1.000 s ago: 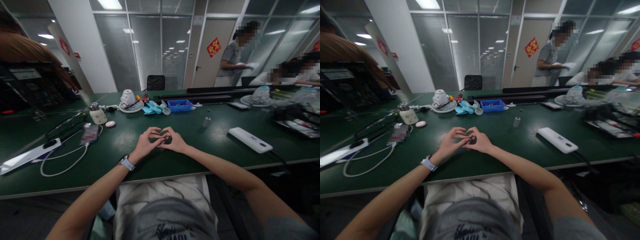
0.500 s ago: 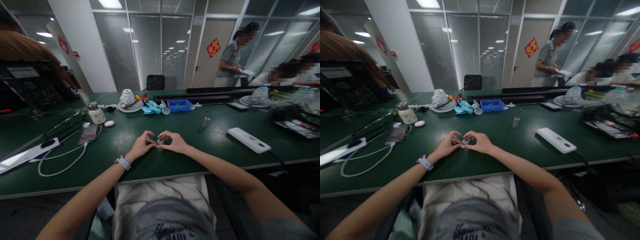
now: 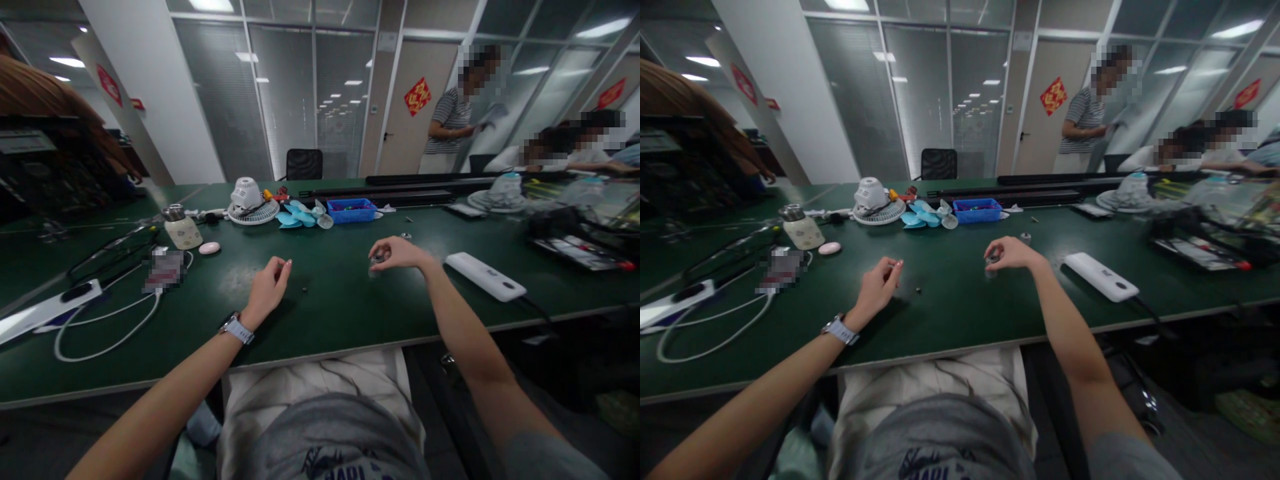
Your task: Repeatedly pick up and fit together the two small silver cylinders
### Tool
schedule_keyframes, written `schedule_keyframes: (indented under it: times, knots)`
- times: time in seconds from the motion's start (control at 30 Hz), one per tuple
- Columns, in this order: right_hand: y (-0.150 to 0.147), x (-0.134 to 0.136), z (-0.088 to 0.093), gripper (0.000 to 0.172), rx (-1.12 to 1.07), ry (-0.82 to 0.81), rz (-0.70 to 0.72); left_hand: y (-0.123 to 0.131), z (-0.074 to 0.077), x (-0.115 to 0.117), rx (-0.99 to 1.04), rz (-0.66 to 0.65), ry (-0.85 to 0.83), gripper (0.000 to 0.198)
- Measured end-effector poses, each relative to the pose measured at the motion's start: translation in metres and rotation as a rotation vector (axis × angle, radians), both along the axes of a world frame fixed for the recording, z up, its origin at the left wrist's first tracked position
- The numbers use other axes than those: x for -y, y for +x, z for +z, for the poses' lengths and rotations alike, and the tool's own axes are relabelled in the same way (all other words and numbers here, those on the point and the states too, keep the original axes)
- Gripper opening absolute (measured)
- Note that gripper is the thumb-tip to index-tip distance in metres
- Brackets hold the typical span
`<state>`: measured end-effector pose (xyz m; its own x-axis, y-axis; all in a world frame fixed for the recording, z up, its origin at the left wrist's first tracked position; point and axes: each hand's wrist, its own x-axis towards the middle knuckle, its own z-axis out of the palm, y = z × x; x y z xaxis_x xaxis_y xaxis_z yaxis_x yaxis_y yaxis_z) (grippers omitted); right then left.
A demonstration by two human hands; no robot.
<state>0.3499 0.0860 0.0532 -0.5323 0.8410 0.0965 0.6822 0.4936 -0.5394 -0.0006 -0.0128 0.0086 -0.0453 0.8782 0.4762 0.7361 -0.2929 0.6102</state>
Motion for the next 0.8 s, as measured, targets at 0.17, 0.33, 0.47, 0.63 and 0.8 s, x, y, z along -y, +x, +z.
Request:
schedule_keyframes:
  times: [0.17,0.33,0.47,0.63,0.8]
  knots:
    - [0.072,-0.018,0.005,0.038,0.178,0.038,-0.432,0.001,0.000,0.000,-0.031,0.038,0.050,0.039]
    - [0.106,-0.022,0.001,0.036,0.245,0.017,-0.754,0.000,-0.001,0.000,-0.026,0.043,0.060,0.039]
    - [0.112,-0.019,0.006,0.042,0.246,0.022,-0.786,-0.001,0.000,0.000,-0.016,0.061,0.076,0.037]
    - [0.042,-0.003,0.019,0.049,0.043,0.598,-0.713,-0.001,0.000,-0.001,0.049,0.167,0.200,0.030]
    - [-0.091,0.028,-0.017,0.037,-0.065,0.549,0.100,-0.002,-0.001,-0.001,0.047,0.180,0.210,0.029]
